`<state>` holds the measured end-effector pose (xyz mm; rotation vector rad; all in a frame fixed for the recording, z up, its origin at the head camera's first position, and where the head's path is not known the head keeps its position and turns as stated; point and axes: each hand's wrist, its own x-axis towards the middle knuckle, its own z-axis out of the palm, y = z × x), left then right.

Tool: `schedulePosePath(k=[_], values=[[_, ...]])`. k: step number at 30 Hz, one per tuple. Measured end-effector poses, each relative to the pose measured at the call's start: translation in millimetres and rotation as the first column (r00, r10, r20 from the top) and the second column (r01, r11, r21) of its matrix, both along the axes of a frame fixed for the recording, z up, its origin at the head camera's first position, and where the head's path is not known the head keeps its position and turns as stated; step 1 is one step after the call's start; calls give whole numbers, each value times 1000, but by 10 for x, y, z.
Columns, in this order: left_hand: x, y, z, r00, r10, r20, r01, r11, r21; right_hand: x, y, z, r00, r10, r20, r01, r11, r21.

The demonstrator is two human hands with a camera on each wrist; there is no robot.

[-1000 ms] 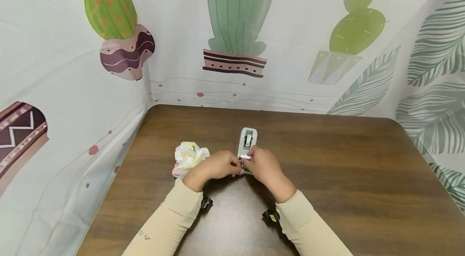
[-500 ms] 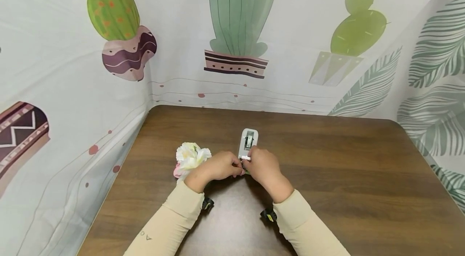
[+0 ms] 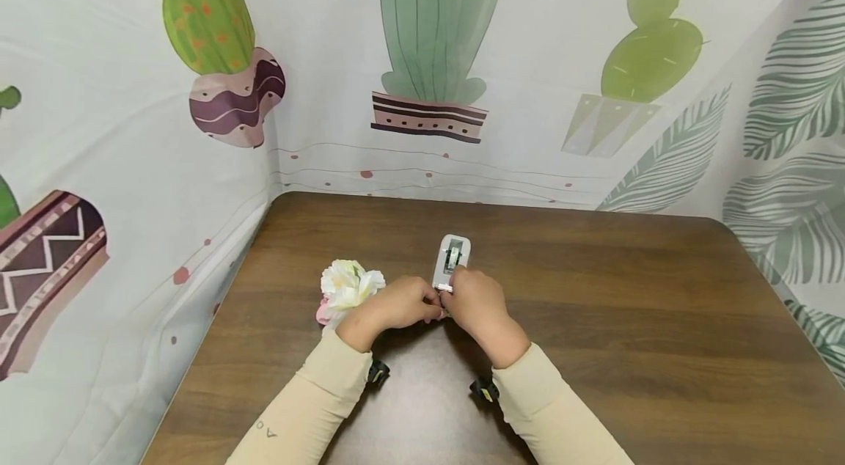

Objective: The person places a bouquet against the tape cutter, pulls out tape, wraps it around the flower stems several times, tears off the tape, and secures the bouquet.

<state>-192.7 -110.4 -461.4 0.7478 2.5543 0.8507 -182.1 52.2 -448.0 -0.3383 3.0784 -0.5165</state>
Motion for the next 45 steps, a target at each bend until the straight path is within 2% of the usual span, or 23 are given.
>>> schedulePosePath(k=[7, 23, 45], values=[[-4, 4, -16, 1000, 12, -3, -12, 1000, -6, 7, -16, -12, 1000, -6, -21, 7, 1000, 25], [-9, 1, -35, 1000, 9, -10, -9, 1000, -8, 6, 3, -21, 999, 11, -33, -11, 1000, 2], [-20, -8, -39, 1000, 5, 30, -5, 1000, 15, 19, 28, -32, 995, 67, -72, -65, 998, 22]])
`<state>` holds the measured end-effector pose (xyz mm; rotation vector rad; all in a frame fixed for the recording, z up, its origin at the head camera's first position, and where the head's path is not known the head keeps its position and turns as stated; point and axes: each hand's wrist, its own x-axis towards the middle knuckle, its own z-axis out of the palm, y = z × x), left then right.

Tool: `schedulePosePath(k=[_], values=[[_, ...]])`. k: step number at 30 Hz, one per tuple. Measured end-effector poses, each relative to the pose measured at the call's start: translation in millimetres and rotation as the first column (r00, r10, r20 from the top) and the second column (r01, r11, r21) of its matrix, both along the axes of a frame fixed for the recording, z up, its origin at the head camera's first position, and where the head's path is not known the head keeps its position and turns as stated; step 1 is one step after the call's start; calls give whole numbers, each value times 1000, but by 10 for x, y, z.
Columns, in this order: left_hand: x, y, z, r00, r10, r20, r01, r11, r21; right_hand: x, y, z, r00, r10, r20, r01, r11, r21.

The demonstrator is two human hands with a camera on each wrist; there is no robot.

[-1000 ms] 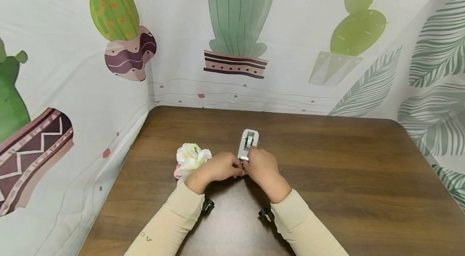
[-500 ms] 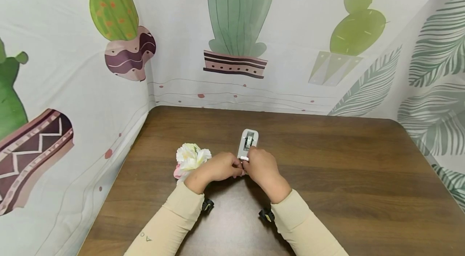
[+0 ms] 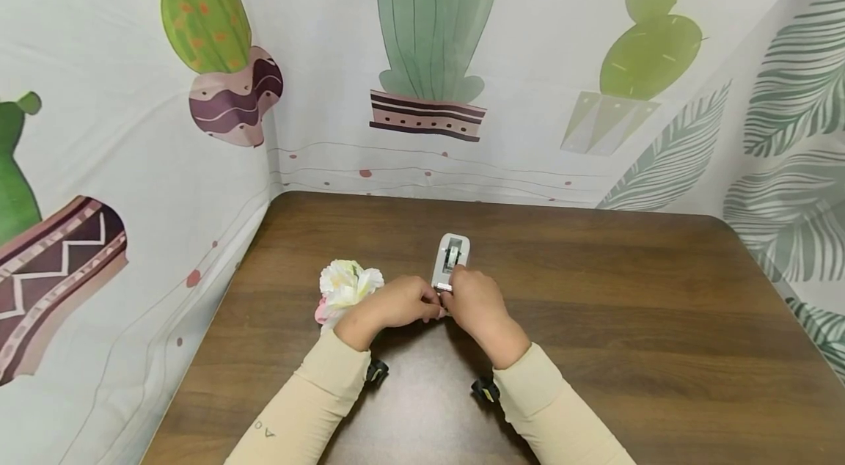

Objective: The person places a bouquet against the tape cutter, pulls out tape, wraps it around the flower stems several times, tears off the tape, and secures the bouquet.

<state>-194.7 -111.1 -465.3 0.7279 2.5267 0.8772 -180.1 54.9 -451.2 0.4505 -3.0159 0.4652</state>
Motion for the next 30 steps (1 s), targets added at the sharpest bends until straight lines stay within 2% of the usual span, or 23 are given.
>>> schedulePosePath(k=[8, 13, 18, 24, 27, 30], values=[[2, 2, 11, 1000, -19, 19, 19, 1000, 8, -21, 17, -13, 1000, 14, 25, -14, 1000, -18], [5, -7, 23, 999, -31, 28, 31, 999, 14, -38, 48, -10, 997, 22, 78, -16, 997, -74], [17, -5, 60, 997, -52, 54, 53, 999, -7, -54, 132, 114, 988, 9, 156, 9, 994, -113], [40, 12, 134, 994, -82, 69, 84, 996, -24, -74, 326, 289, 982, -28, 185, 54, 989, -135], [59, 13, 190, 994, -78, 75, 80, 996, -28, -85, 410, 320, 975, -18, 221, 50, 989, -142], [76, 3, 256, 996, -60, 68, 62, 998, -28, -84, 471, 325, 967, 36, 252, 2, 989, -147]])
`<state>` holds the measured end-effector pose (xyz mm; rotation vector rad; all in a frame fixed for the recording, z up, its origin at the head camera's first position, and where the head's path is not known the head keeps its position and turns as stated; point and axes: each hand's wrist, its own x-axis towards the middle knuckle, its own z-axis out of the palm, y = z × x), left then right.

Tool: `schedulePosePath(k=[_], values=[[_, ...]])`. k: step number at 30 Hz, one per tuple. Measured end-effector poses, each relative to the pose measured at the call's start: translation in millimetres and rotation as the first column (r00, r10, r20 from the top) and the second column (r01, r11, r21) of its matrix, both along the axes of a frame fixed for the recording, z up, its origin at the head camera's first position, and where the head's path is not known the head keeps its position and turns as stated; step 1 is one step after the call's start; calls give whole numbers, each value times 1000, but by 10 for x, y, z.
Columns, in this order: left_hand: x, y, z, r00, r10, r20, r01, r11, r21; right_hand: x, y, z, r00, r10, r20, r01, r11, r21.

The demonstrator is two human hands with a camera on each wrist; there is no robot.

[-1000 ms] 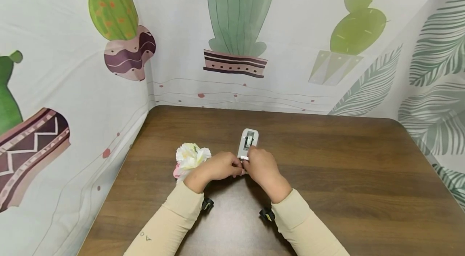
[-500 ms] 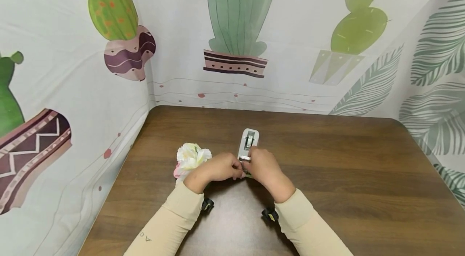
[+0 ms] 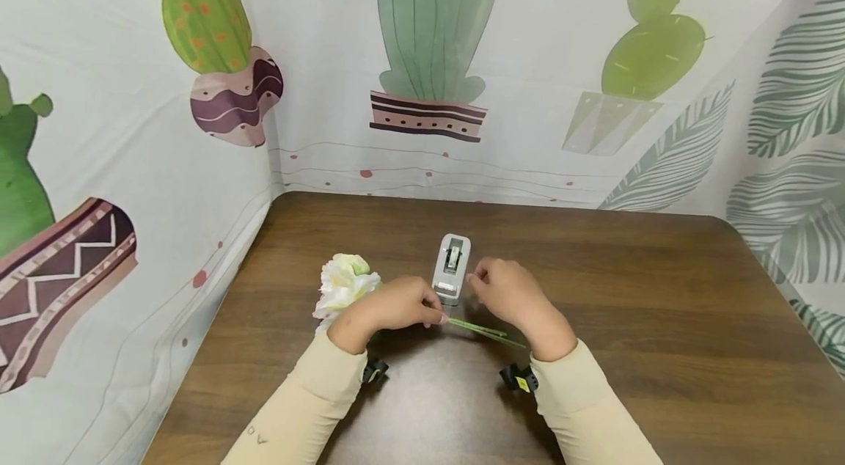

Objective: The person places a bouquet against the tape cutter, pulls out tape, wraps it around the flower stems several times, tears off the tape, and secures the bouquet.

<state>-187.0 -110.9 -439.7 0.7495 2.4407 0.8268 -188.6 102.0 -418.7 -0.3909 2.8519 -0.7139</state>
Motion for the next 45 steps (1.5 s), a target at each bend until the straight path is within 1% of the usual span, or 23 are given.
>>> schedulePosePath(k=[2, 4, 7, 9, 13, 18, 20, 22, 24, 25, 27, 28, 30, 32, 33, 34, 35, 37, 38, 39, 42, 44, 45], values=[[3, -5, 35, 1000, 13, -19, -13, 1000, 10, 10, 35, 3, 997, 70, 18, -69, 997, -18], [2, -14, 60, 999, 25, -48, -24, 1000, 11, 22, 64, 0, 987, 151, 47, -149, 988, -50], [0, -32, 93, 995, 47, -89, -45, 999, 19, 35, 87, -8, 960, 262, 99, -252, 962, -101], [0, -39, 125, 992, 67, -108, -64, 998, 27, 38, 98, -17, 944, 305, 125, -290, 949, -124], [1, -40, 195, 982, 113, -155, -106, 993, 53, 38, 123, -15, 921, 356, 158, -330, 928, -170], [24, -35, 270, 959, 148, -243, -149, 989, 15, 31, 164, 10, 902, 394, 174, -349, 905, -243], [37, -29, 298, 950, 158, -268, -163, 987, 2, 25, 178, 23, 905, 400, 143, -357, 899, -254], [49, -20, 328, 936, 178, -304, -186, 983, 5, 20, 182, 39, 912, 397, 103, -360, 895, -264], [55, -12, 357, 912, 217, -349, -217, 975, 40, 16, 186, 49, 925, 375, 65, -344, 898, -275], [60, -7, 379, 896, 253, -364, -241, 967, 78, 15, 186, 54, 933, 356, 45, -330, 901, -282], [76, 4, 429, 857, 352, -377, -295, 934, 201, 14, 183, 64, 950, 313, 9, -296, 906, -302], [86, 5, 453, 834, 406, -374, -317, 907, 278, 14, 182, 66, 957, 288, -9, -277, 910, -309], [111, 9, 508, 783, 508, -359, -339, 832, 438, 13, 178, 71, 970, 241, -39, -240, 914, -328], [134, 10, 552, 741, 578, -343, -323, 754, 572, 12, 170, 76, 978, 199, -68, -210, 912, -351], [145, 10, 568, 727, 595, -343, -306, 727, 615, 12, 165, 80, 981, 177, -84, -196, 912, -360], [152, 11, 577, 719, 604, -344, -285, 708, 646, 13, 161, 85, 983, 156, -96, -181, 911, -370], [156, 16, 585, 716, 607, -345, -268, 695, 667, 13, 156, 88, 985, 135, -106, -166, 910, -381], [163, 28, 588, 726, 599, -337, -250, 687, 682, 14, 148, 92, 987, 94, -128, -139, 902, -408], [162, 38, 585, 739, 591, -323, -251, 687, 682, 15, 144, 94, 988, 72, -135, -123, 899, -421], [153, 50, 576, 757, 582, -298, -260, 686, 679, 18, 140, 95, 989, 52, -139, -108, 894, -434], [118, 95, 533, 821, 549, -156, -315, 663, 679, 35, 117, 100, 989, 3, -147, -74, 876, -478], [84, 126, 502, 847, 531, -29, -367, 623, 691, 56, 97, 107, 988, -20, -152, -61, 861, -506], [68, 142, 490, 853, 521, 30, -391, 599, 698, 66, 85, 111, 987, -27, -158, -61, 851, -522]])
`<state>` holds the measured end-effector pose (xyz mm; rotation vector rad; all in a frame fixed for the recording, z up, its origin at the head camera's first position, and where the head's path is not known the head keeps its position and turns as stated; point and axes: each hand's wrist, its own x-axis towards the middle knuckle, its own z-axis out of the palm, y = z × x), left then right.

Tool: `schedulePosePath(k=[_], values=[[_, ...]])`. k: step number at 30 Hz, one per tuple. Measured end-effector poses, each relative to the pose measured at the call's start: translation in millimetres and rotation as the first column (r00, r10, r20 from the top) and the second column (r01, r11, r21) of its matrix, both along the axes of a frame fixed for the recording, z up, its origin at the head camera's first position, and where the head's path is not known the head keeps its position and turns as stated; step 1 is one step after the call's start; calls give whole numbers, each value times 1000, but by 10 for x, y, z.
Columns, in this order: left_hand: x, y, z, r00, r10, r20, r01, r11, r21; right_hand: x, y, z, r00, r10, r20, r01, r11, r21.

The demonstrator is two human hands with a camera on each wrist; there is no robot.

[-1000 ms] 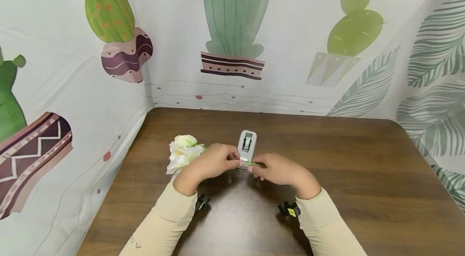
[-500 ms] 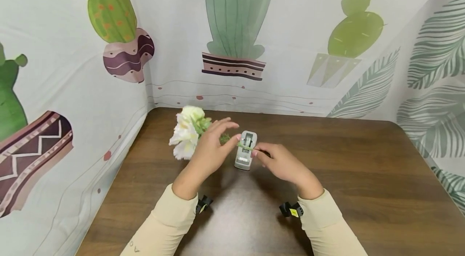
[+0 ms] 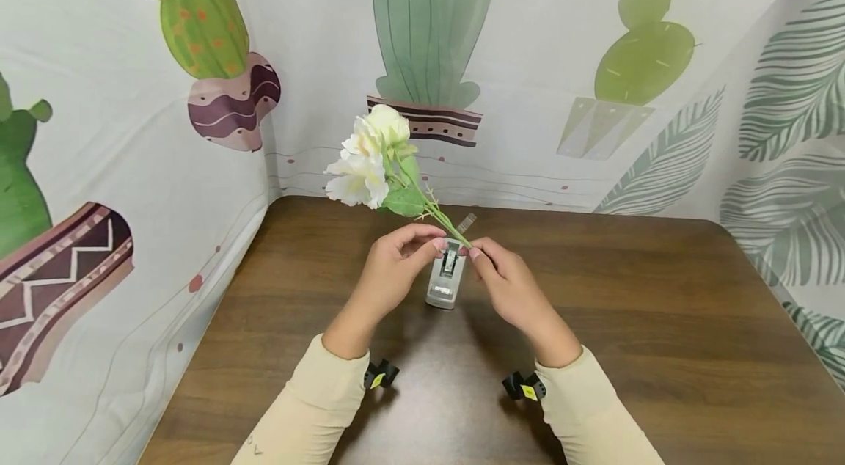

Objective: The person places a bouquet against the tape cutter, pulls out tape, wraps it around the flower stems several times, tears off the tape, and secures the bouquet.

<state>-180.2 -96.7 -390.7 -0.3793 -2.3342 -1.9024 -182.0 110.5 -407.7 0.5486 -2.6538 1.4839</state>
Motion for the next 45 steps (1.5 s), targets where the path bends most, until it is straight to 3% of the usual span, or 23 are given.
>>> schedulePosePath(k=[6, 10, 14, 33, 45], values=[[-47, 90, -10, 994, -17, 113, -7, 979, 204, 59, -68, 27, 1000, 6, -27, -8, 996, -86], [-50, 129, -17, 989, -46, 138, -5, 938, 347, 78, -97, 15, 999, 18, -35, -21, 995, -94], [-47, 139, -36, 986, -94, 135, 26, 900, 435, 81, -116, -1, 999, 28, -43, -32, 994, -102], [-40, 169, -60, 992, -69, 108, 7, 872, 490, 102, -155, -16, 992, 11, -123, -24, 994, -106], [-23, 162, -50, 993, -57, 102, -2, 868, 497, 111, -179, -40, 982, 5, -190, -24, 995, -94]])
